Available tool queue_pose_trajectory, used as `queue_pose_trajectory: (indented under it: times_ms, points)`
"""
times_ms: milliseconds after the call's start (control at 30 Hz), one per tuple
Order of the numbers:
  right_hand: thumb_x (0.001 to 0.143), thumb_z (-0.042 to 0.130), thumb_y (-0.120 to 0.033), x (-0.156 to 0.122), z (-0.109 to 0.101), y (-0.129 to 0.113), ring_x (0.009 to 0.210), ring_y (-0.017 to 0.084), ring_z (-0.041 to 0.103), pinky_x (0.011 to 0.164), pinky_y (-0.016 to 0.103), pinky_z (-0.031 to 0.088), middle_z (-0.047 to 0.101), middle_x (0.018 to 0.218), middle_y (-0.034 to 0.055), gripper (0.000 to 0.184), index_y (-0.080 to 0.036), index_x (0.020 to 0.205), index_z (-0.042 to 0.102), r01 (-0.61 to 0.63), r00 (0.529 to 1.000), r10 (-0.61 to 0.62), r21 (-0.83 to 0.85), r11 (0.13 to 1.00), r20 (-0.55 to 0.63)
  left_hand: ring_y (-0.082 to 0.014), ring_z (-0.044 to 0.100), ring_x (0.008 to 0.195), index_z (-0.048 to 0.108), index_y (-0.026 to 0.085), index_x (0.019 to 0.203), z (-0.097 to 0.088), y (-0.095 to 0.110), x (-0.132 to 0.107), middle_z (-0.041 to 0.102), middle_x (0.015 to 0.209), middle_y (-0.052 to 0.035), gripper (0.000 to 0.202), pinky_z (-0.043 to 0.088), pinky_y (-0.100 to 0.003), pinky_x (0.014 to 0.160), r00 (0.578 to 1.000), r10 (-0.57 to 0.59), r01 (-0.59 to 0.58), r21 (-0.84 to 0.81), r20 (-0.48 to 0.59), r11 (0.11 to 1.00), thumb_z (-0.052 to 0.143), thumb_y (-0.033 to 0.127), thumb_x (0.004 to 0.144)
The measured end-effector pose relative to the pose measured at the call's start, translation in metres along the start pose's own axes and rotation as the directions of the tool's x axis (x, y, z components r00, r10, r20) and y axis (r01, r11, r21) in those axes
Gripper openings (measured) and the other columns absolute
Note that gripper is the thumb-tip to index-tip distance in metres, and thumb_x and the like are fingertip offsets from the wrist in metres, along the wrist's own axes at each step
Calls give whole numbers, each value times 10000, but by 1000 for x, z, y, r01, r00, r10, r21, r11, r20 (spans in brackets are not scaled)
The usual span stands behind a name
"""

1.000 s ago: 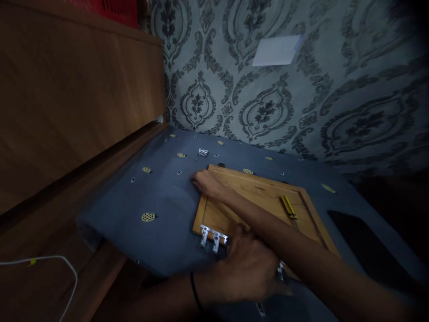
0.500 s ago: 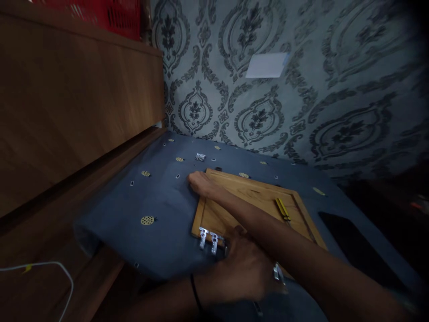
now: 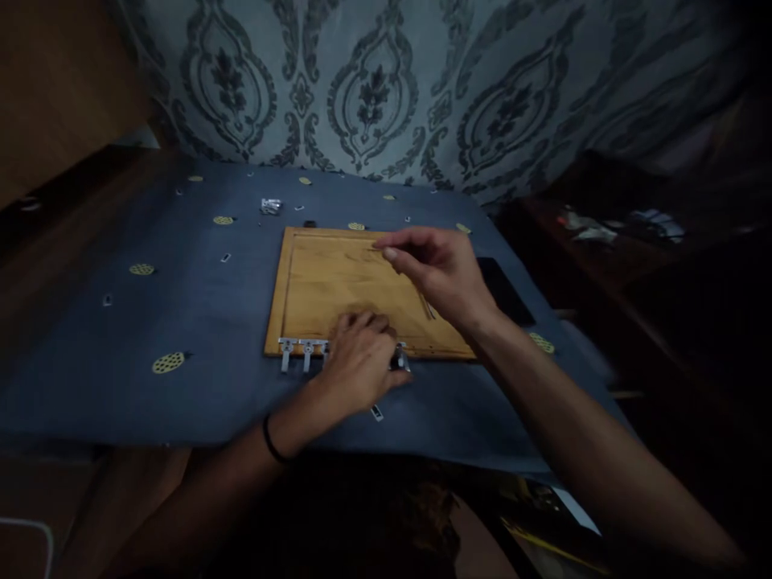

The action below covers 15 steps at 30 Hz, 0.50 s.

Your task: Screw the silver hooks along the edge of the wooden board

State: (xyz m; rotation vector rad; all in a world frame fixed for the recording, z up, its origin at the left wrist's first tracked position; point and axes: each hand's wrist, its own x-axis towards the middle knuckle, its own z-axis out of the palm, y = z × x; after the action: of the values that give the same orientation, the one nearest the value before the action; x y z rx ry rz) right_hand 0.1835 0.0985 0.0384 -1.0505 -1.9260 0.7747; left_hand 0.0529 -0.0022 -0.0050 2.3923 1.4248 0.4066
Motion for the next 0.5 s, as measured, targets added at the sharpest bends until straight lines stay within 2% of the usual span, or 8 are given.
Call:
queue_pose_trajectory:
  times_ms: [100,200,333,500]
  points:
    - [859,743,-345,-52,-18,19,721,128,662,662,271,537,788,901,37,183,-196,953,793,-68,990,82,119,991,-117,-325,602,1176,723,117,1057,0,1,-1,702,1111,-109,398,444,-470,1006,1000,-1,2,20,-9,1000,826,454,875]
    - [833,759,-342,-86,-18,36,711,133,679,664,273,556,791,852,31,166,-203,913,801,-140,972,170,180,974,-163,-302,603,1134,717,142,1072,0,2,-2,703,1095,-82,395,448,-439,979,1000,-10,10,45,-9,999,835,458,867]
    - [800,802,-363,-111,-9,46,769,169,741,699,294,611,810,848,37,174,-214,888,812,-219,956,253,216,952,-146,-297,599,1114,714,148,1108,-1,3,-2,698,1083,-73,409,444,-436,981,1000,-11,11,54,4,998,837,453,866]
    - [827,801,-344,-126,-2,44,807,189,771,766,336,648,822,883,30,133,-240,911,813,-234,959,259,193,953,-116,-294,596,1108,717,144,1102,-2,4,-2,688,1074,-70,394,450,-446,990,1000,-3,2,28,16,1000,822,451,881]
